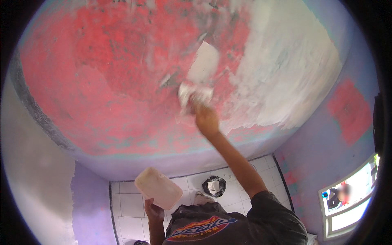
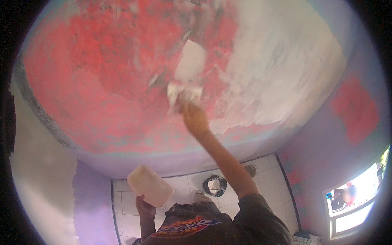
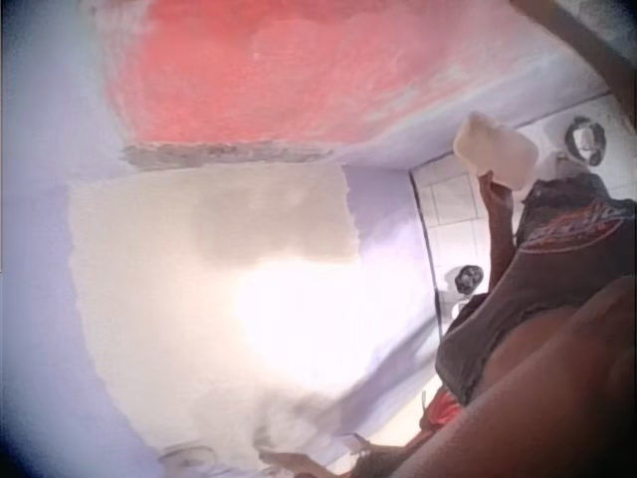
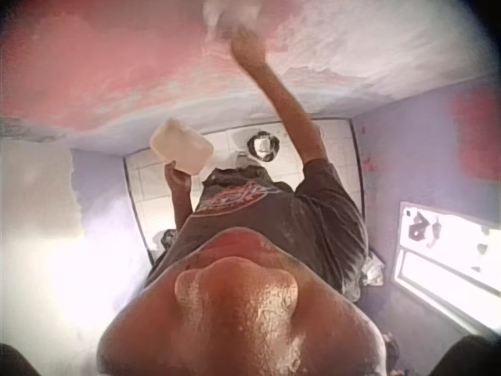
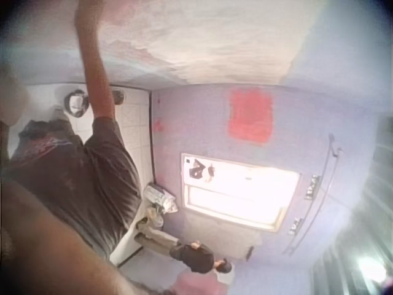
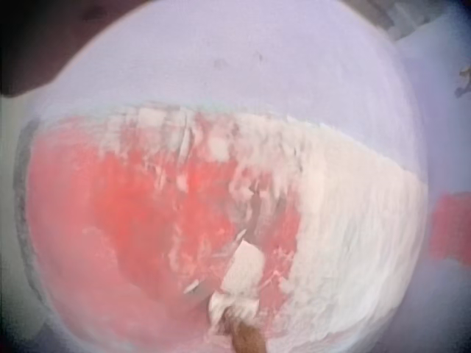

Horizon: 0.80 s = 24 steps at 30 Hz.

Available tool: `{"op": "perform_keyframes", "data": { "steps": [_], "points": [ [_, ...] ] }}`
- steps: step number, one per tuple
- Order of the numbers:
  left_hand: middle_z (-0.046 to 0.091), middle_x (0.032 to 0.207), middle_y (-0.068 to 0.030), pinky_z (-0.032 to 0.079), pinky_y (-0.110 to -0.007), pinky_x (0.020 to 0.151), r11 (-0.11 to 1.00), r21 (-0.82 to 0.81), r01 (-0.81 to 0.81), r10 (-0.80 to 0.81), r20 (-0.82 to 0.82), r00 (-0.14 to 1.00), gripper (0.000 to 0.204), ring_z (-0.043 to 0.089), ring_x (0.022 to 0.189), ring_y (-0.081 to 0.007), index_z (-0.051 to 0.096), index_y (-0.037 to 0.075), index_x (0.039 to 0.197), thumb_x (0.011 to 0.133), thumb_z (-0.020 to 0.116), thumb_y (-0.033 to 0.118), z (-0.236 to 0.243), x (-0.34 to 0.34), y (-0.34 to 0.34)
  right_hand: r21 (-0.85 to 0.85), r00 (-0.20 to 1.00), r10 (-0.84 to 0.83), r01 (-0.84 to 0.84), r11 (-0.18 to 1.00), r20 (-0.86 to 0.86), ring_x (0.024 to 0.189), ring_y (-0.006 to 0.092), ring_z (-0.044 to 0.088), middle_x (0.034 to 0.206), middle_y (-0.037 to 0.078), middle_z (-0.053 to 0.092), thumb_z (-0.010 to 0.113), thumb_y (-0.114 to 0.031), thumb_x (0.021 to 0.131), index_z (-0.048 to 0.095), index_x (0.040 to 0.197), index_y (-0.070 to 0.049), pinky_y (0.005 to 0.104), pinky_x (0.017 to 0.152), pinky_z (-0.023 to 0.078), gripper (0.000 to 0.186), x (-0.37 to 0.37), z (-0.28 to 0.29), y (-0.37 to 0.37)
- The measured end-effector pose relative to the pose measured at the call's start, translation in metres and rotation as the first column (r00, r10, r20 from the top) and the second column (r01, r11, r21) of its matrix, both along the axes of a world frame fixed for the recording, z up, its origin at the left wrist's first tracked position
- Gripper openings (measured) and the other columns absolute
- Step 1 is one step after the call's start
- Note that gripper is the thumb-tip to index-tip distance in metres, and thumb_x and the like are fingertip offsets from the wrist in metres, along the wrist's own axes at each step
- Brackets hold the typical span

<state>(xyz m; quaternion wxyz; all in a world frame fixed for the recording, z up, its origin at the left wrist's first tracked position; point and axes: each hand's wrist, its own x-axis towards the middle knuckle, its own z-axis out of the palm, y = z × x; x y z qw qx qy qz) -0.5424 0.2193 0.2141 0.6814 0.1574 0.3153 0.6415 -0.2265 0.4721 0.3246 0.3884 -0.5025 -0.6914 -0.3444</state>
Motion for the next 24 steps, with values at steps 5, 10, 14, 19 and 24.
{"op": "perform_keyframes", "data": {
  "steps": [5, 10, 14, 19, 24],
  "points": [
    [0.054, 0.127, -0.0106, 0.041, -0.047, 0.101, 0.998, -0.058, 0.001, 0.000, 0.024, 1.000, 0.066, 0.051, 0.120, -0.0301, 0.042, 0.005, 0.136, 0.076, 0.061, 0.024, 0.008, 0.005, -0.004, -0.354, 0.998, 0.044, -0.060, 0.933, -0.052, 0.099, 0.0296, 0.066, 0.120, 0.019, 0.063, 0.049, 0.001, 0.082, 0.054, 0.131, -0.004, 0.0423, 0.085, 0.053, 0.049, -0.017, 0.004, -0.029],
    [0.054, 0.127, -0.0106, 0.040, -0.047, 0.102, 0.999, -0.027, 0.039, -0.039, 0.006, 0.999, 0.068, 0.049, 0.121, -0.0298, 0.041, 0.004, 0.137, 0.076, 0.061, 0.026, 0.012, 0.003, -0.024, 0.310, 0.992, 0.039, -0.002, 0.951, -0.116, 0.099, 0.0338, 0.064, 0.120, 0.018, 0.063, 0.050, 0.000, 0.085, 0.051, 0.133, -0.003, 0.0411, 0.081, 0.053, 0.048, 0.008, 0.195, -0.034],
    [0.053, 0.127, -0.0112, 0.038, -0.048, 0.103, 0.998, -0.031, 0.056, -0.056, -0.007, 0.998, 0.069, 0.049, 0.122, -0.0301, 0.040, 0.003, 0.137, 0.076, 0.061, 0.027, 0.008, 0.008, -0.026, -0.015, 0.997, -0.053, 0.054, 0.998, 0.053, 0.098, 0.0307, 0.065, 0.111, 0.017, 0.065, 0.051, -0.006, 0.084, 0.049, 0.134, -0.003, 0.0394, 0.081, 0.054, 0.049, -0.009, 0.075, -0.011],
    [0.054, 0.128, -0.0119, 0.038, -0.047, 0.104, 0.999, -0.032, 0.032, -0.032, 0.031, 0.999, 0.069, 0.049, 0.122, -0.0306, 0.040, 0.002, 0.137, 0.076, 0.060, 0.026, 0.025, 0.018, -0.044, -0.196, 0.969, 0.247, -0.240, 0.951, 0.009, 0.097, 0.0303, 0.066, 0.111, 0.017, 0.066, 0.052, -0.004, 0.082, 0.050, 0.132, -0.001, 0.0413, 0.083, 0.053, 0.050, -0.042, 0.015, -0.053],
    [0.055, 0.126, -0.0115, 0.044, -0.045, 0.100, 1.000, -0.028, -0.004, 0.004, 0.017, 1.000, 0.064, 0.053, 0.120, -0.0288, 0.041, 0.003, 0.136, 0.079, 0.058, 0.027, 0.017, 0.012, -0.055, 0.160, 0.996, 0.083, -0.077, 0.984, -0.032, 0.106, 0.0311, 0.060, 0.121, 0.018, 0.059, 0.051, -0.010, 0.086, 0.046, 0.134, 0.000, 0.0427, 0.090, 0.049, 0.049, -0.018, 0.198, -0.054]
  ]
}}
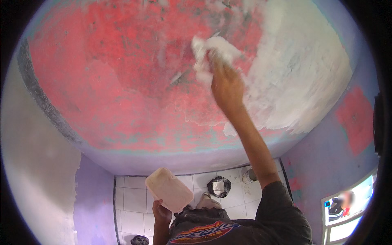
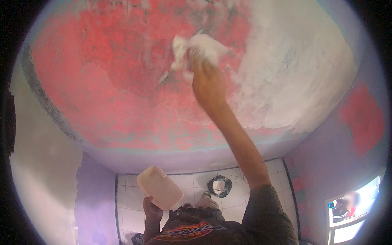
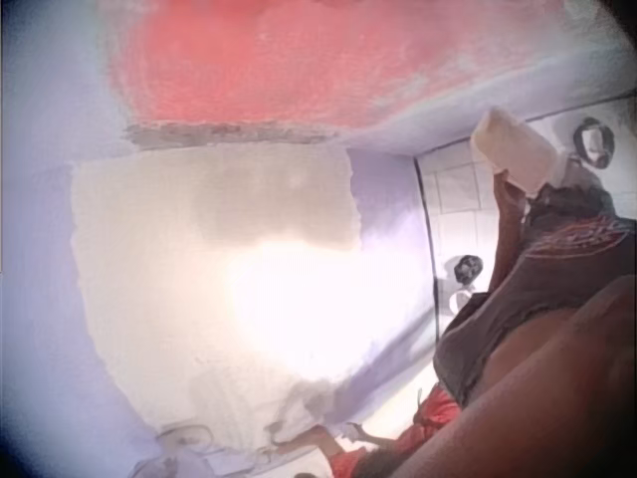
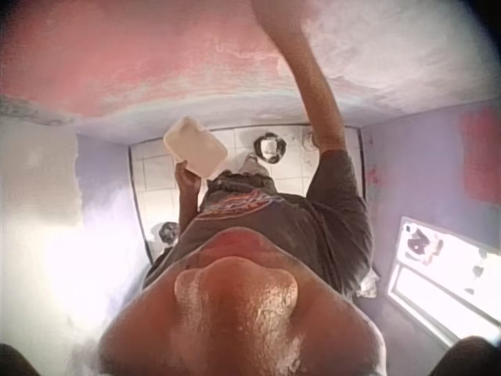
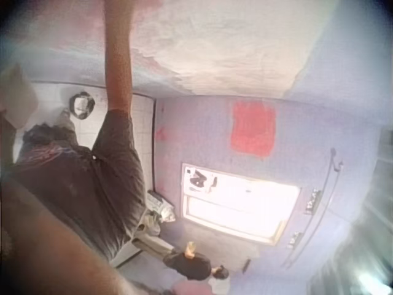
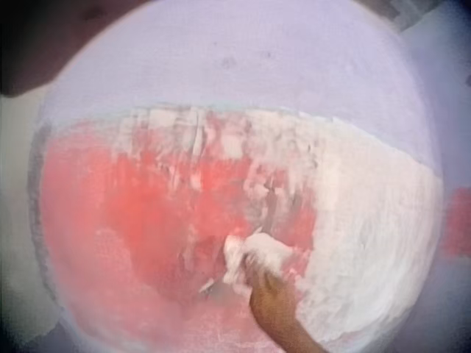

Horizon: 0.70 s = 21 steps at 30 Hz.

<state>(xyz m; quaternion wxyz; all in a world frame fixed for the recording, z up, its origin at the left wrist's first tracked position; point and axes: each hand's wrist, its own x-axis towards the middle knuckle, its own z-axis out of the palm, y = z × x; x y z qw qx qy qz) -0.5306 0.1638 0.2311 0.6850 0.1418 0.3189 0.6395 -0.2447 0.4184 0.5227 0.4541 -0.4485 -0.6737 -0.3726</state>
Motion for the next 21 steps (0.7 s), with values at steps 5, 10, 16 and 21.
{"op": "perform_keyframes", "data": {
  "steps": [5, 10, 16, 21],
  "points": [
    [0.055, 0.126, -0.0119, 0.044, -0.046, 0.099, 1.000, 0.002, -0.003, 0.003, 0.023, 1.000, 0.065, 0.053, 0.119, -0.0297, 0.041, 0.002, 0.136, 0.078, 0.058, 0.026, 0.017, 0.016, 0.003, -0.319, 0.982, -0.127, 0.167, 0.933, 0.142, 0.113, 0.0321, 0.058, 0.124, 0.019, 0.058, 0.050, -0.013, 0.088, 0.051, 0.127, 0.001, 0.0413, 0.092, 0.048, 0.041, -0.004, -0.087, 0.029],
    [0.054, 0.127, -0.0125, 0.042, -0.048, 0.101, 1.000, 0.006, -0.014, 0.013, 0.041, 0.999, 0.067, 0.052, 0.120, -0.0310, 0.040, 0.003, 0.137, 0.076, 0.059, 0.025, 0.004, 0.016, 0.005, -0.453, 0.958, 0.211, -0.102, 0.886, 0.196, 0.109, 0.0305, 0.062, 0.117, 0.018, 0.063, 0.054, -0.007, 0.081, 0.048, 0.133, 0.001, 0.0418, 0.092, 0.050, 0.053, -0.025, -0.177, 0.007],
    [0.054, 0.126, -0.0131, 0.044, -0.048, 0.100, 0.998, -0.004, -0.055, 0.055, 0.052, 0.997, 0.066, 0.053, 0.119, -0.0312, 0.040, 0.004, 0.137, 0.076, 0.059, 0.024, 0.014, 0.011, -0.002, 0.111, 0.995, 0.010, -0.021, 0.994, 0.097, 0.092, 0.0316, 0.063, 0.104, 0.017, 0.064, 0.053, -0.006, 0.082, 0.052, 0.129, -0.003, 0.0433, 0.081, 0.051, 0.047, 0.009, 0.036, 0.010],
    [0.054, 0.128, -0.0127, 0.042, -0.048, 0.102, 0.997, 0.002, -0.077, 0.077, 0.023, 0.997, 0.069, 0.051, 0.121, -0.0315, 0.040, 0.004, 0.138, 0.075, 0.060, 0.026, 0.002, 0.008, 0.002, -0.383, 0.955, -0.093, 0.201, 0.902, 0.283, 0.108, 0.0293, 0.058, 0.123, 0.015, 0.058, 0.052, -0.015, 0.086, 0.051, 0.130, -0.005, 0.0435, 0.091, 0.046, 0.044, 0.040, -0.113, 0.038]
  ]
}}
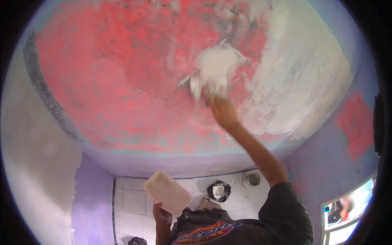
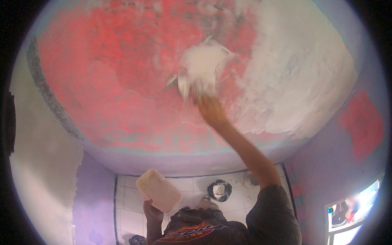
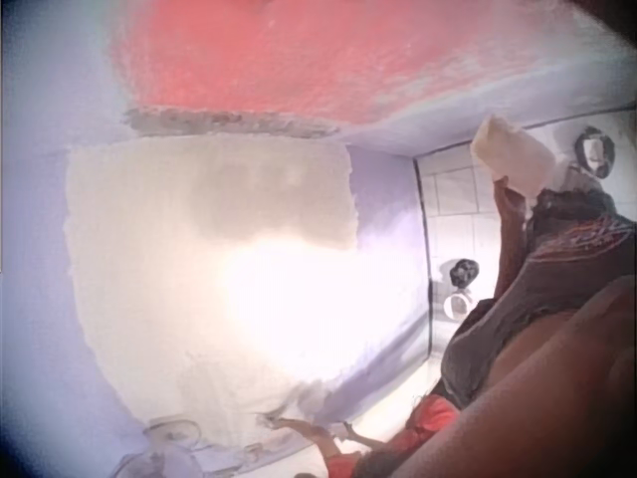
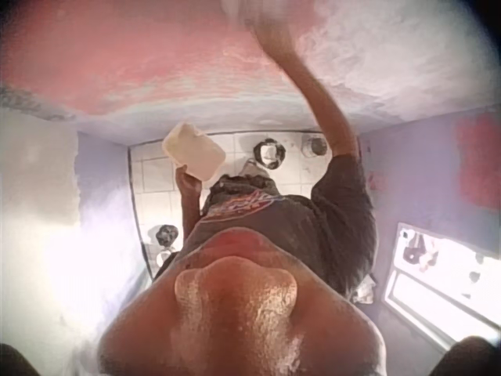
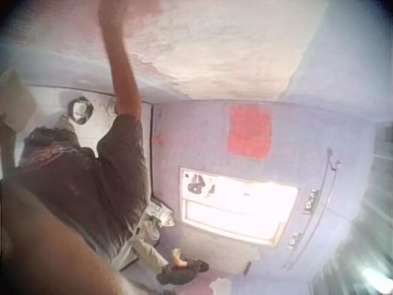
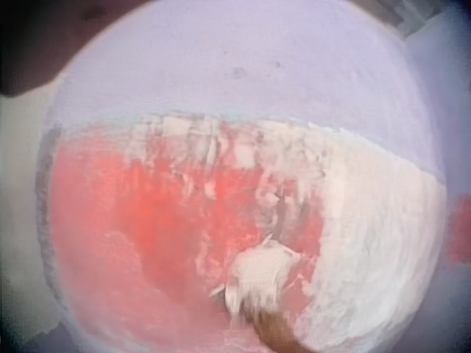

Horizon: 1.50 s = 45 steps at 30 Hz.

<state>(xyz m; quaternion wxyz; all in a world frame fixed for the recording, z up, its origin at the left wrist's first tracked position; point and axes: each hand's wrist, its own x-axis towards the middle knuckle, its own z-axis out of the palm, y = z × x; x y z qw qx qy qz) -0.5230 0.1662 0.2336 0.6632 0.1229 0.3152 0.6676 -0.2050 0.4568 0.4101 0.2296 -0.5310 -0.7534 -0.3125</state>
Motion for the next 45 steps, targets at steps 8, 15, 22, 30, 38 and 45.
{"op": "perform_keyframes", "data": {
  "steps": [8, 15, 22, 30, 38, 45],
  "points": [
    [0.054, 0.128, -0.0135, 0.045, -0.050, 0.100, 0.996, 0.093, -0.015, 0.018, -0.029, 0.999, 0.064, 0.054, 0.119, -0.0316, 0.040, 0.005, 0.138, 0.080, 0.057, 0.026, 0.006, -0.009, -0.001, 0.134, 0.961, 0.272, -0.263, 0.955, -0.048, 0.104, 0.0312, 0.062, 0.119, 0.016, 0.062, 0.054, -0.009, 0.084, 0.051, 0.134, -0.009, 0.0437, 0.090, 0.051, 0.050, 0.001, 0.021, -0.041],
    [0.054, 0.128, -0.0117, 0.043, -0.048, 0.101, 0.998, 0.045, 0.054, -0.053, -0.021, 0.998, 0.065, 0.051, 0.121, -0.0309, 0.040, 0.006, 0.137, 0.079, 0.058, 0.028, 0.003, -0.013, 0.011, 0.099, 0.984, 0.041, -0.023, 0.995, -0.175, 0.098, 0.0333, 0.061, 0.111, 0.016, 0.061, 0.049, -0.009, 0.088, 0.046, 0.135, -0.004, 0.0461, 0.083, 0.049, 0.048, 0.020, 0.040, -0.019],
    [0.054, 0.126, -0.0105, 0.040, -0.048, 0.102, 0.998, 0.015, 0.065, -0.065, -0.032, 0.997, 0.068, 0.050, 0.121, -0.0294, 0.041, 0.005, 0.137, 0.076, 0.060, 0.029, 0.009, 0.004, 0.012, 0.072, 0.960, 0.221, -0.212, 0.975, -0.170, 0.100, 0.0287, 0.066, 0.114, 0.014, 0.065, 0.054, -0.002, 0.082, 0.053, 0.132, -0.006, 0.0404, 0.084, 0.054, 0.050, 0.000, -0.052, -0.052],
    [0.054, 0.127, -0.0124, 0.044, -0.047, 0.100, 0.998, 0.003, 0.062, -0.062, -0.039, 0.997, 0.066, 0.052, 0.120, -0.0309, 0.042, 0.004, 0.135, 0.077, 0.059, 0.028, -0.002, -0.002, 0.004, 0.123, 0.991, 0.044, -0.029, 0.992, -0.122, 0.091, 0.0300, 0.065, 0.105, 0.015, 0.066, 0.055, -0.005, 0.081, 0.054, 0.129, -0.006, 0.0422, 0.079, 0.052, 0.049, -0.019, 0.085, -0.038],
    [0.054, 0.128, -0.0101, 0.039, -0.047, 0.103, 0.998, 0.065, 0.023, -0.021, -0.034, 0.999, 0.068, 0.050, 0.122, -0.0294, 0.042, 0.005, 0.137, 0.077, 0.061, 0.028, 0.010, -0.006, -0.008, 0.121, 0.937, 0.345, -0.335, 0.934, -0.065, 0.101, 0.0294, 0.064, 0.112, 0.015, 0.065, 0.053, -0.007, 0.083, 0.050, 0.133, -0.007, 0.0426, 0.086, 0.052, 0.050, -0.048, 0.042, -0.079],
    [0.054, 0.128, -0.0123, 0.046, -0.049, 0.099, 0.999, 0.049, 0.013, -0.013, -0.008, 1.000, 0.067, 0.054, 0.119, -0.0310, 0.041, 0.005, 0.136, 0.077, 0.061, 0.027, 0.006, -0.011, 0.007, 0.313, 0.989, 0.131, -0.105, 0.944, -0.062, 0.103, 0.0301, 0.061, 0.115, 0.015, 0.061, 0.051, -0.010, 0.086, 0.049, 0.133, -0.002, 0.0420, 0.086, 0.050, 0.048, -0.041, 0.091, -0.033]
  ]
}}
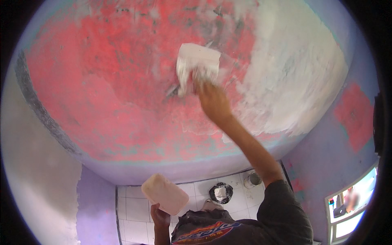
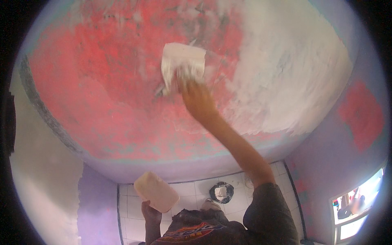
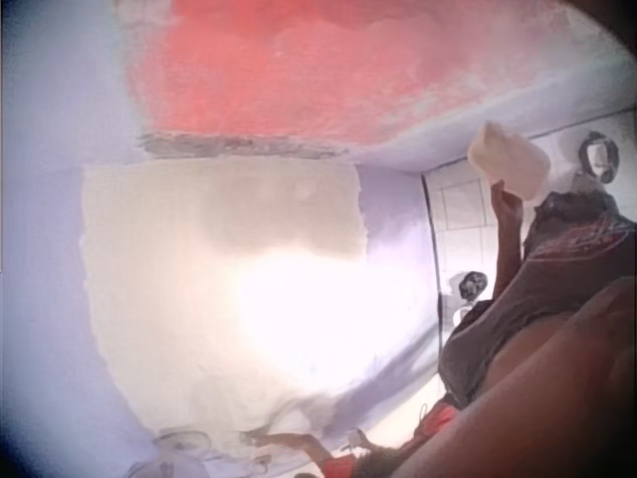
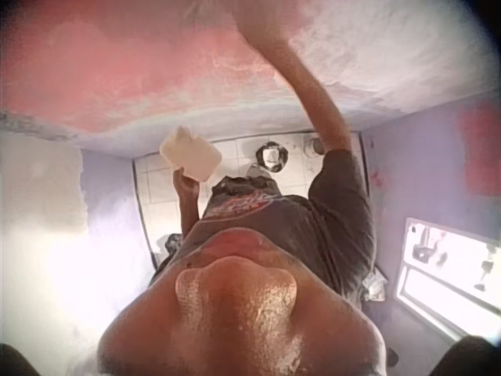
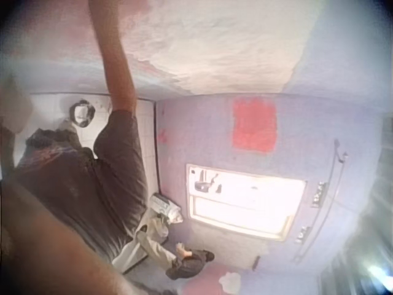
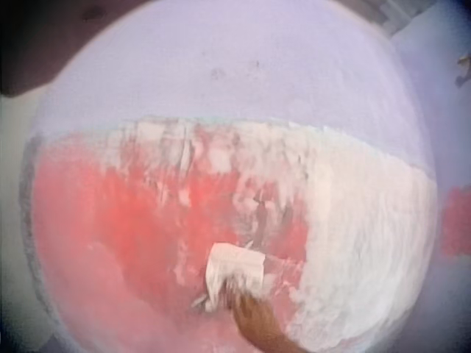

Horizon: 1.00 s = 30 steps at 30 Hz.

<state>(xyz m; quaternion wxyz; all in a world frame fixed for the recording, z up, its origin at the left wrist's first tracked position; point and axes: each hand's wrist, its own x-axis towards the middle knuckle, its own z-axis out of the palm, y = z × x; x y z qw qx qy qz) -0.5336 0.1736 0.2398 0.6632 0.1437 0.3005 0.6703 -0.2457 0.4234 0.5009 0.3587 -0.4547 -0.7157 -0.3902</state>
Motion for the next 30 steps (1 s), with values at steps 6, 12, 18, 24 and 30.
{"op": "perform_keyframes", "data": {
  "steps": [6, 12, 18, 24, 30],
  "points": [
    [0.051, 0.132, -0.0126, 0.040, -0.047, 0.103, 0.998, -0.018, 0.060, -0.060, -0.002, 0.998, 0.074, 0.049, 0.124, -0.0309, 0.037, 0.006, 0.141, 0.075, 0.061, 0.030, -0.002, 0.004, 0.016, -0.435, 0.983, 0.168, -0.185, 0.882, -0.078, 0.105, 0.0321, 0.063, 0.118, 0.020, 0.062, 0.053, -0.006, 0.081, 0.051, 0.131, -0.001, 0.0425, 0.090, 0.052, 0.050, 0.007, -0.168, -0.020],
    [0.052, 0.129, -0.0120, 0.042, -0.047, 0.101, 0.995, -0.040, 0.093, -0.094, -0.027, 0.995, 0.073, 0.049, 0.123, -0.0304, 0.038, 0.004, 0.139, 0.074, 0.060, 0.029, 0.003, 0.006, 0.019, 0.089, 0.968, 0.112, -0.094, 0.992, -0.226, 0.103, 0.0334, 0.062, 0.116, 0.018, 0.063, 0.052, -0.010, 0.086, 0.056, 0.126, -0.007, 0.0451, 0.091, 0.049, 0.041, 0.040, 0.043, -0.005],
    [0.056, 0.123, -0.0124, 0.049, -0.049, 0.095, 0.995, -0.017, 0.095, -0.095, 0.008, 0.995, 0.063, 0.056, 0.116, -0.0311, 0.041, 0.004, 0.135, 0.078, 0.060, 0.026, -0.016, 0.016, 0.036, -0.216, 0.987, 0.097, -0.068, 0.974, 0.129, 0.114, 0.0306, 0.058, 0.127, 0.015, 0.058, 0.051, -0.015, 0.087, 0.046, 0.137, -0.006, 0.0442, 0.101, 0.043, 0.051, 0.057, -0.155, 0.024],
    [0.056, 0.123, -0.0112, 0.046, -0.047, 0.098, 0.998, -0.015, 0.057, -0.057, -0.029, 0.998, 0.063, 0.054, 0.117, -0.0303, 0.042, 0.004, 0.134, 0.077, 0.060, 0.025, -0.012, 0.010, 0.022, 0.056, 0.963, 0.270, -0.269, 0.961, 0.000, 0.093, 0.0295, 0.065, 0.105, 0.011, 0.066, 0.054, -0.001, 0.080, 0.056, 0.128, -0.008, 0.0405, 0.082, 0.053, 0.048, 0.029, -0.016, 0.007],
    [0.054, 0.126, -0.0111, 0.039, -0.047, 0.103, 0.998, -0.030, 0.063, -0.064, -0.008, 0.998, 0.068, 0.050, 0.121, -0.0299, 0.041, 0.005, 0.137, 0.075, 0.060, 0.027, -0.010, 0.009, 0.027, -0.001, 0.999, 0.045, -0.046, 0.999, -0.020, 0.097, 0.0288, 0.062, 0.112, 0.014, 0.062, 0.054, -0.012, 0.085, 0.051, 0.130, -0.006, 0.0457, 0.083, 0.049, 0.045, 0.021, 0.026, 0.041]
  ]
}}
